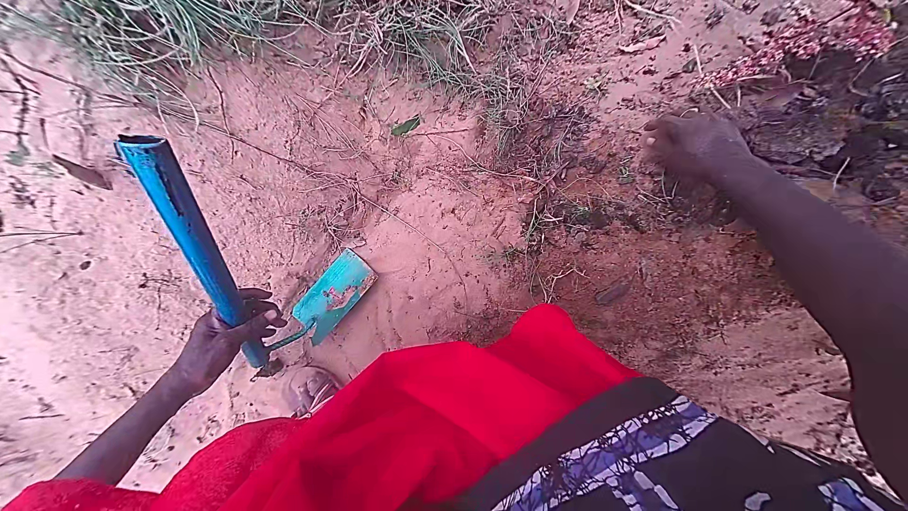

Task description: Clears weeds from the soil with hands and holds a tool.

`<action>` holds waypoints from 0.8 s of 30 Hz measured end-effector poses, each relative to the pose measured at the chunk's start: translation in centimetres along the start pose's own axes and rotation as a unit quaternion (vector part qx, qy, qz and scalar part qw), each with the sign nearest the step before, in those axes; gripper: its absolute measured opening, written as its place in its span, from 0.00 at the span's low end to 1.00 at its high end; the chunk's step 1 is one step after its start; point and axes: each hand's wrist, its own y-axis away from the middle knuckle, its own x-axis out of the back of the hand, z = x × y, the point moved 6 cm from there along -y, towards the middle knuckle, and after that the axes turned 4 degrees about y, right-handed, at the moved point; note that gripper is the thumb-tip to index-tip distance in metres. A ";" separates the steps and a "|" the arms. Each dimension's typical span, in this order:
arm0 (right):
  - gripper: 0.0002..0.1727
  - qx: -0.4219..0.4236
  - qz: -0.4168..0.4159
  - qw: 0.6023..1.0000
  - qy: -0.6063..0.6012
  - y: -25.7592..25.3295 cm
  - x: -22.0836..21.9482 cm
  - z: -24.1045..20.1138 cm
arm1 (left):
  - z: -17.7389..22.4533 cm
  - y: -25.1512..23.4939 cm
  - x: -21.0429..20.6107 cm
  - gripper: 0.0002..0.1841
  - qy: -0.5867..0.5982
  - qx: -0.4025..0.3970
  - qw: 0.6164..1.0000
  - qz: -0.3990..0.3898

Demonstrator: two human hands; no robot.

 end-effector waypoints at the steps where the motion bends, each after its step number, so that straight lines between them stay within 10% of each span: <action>1: 0.18 0.021 -0.008 1.000 0.003 0.5 -0.5 -1.4 | 0.1 0.1 -0.1 0.22 -0.003 -0.003 1.000 -0.002; 11: 0.36 0.267 -0.216 0.938 -0.038 6.4 -7.3 -18.3 | 0.6 0.5 -0.9 0.22 -0.025 -0.007 1.000 -0.001; 24: 0.47 0.227 -0.159 0.959 0.056 6.6 -8.8 -24.4 | 1.7 -0.1 -0.4 0.26 -0.111 -0.021 0.993 -0.010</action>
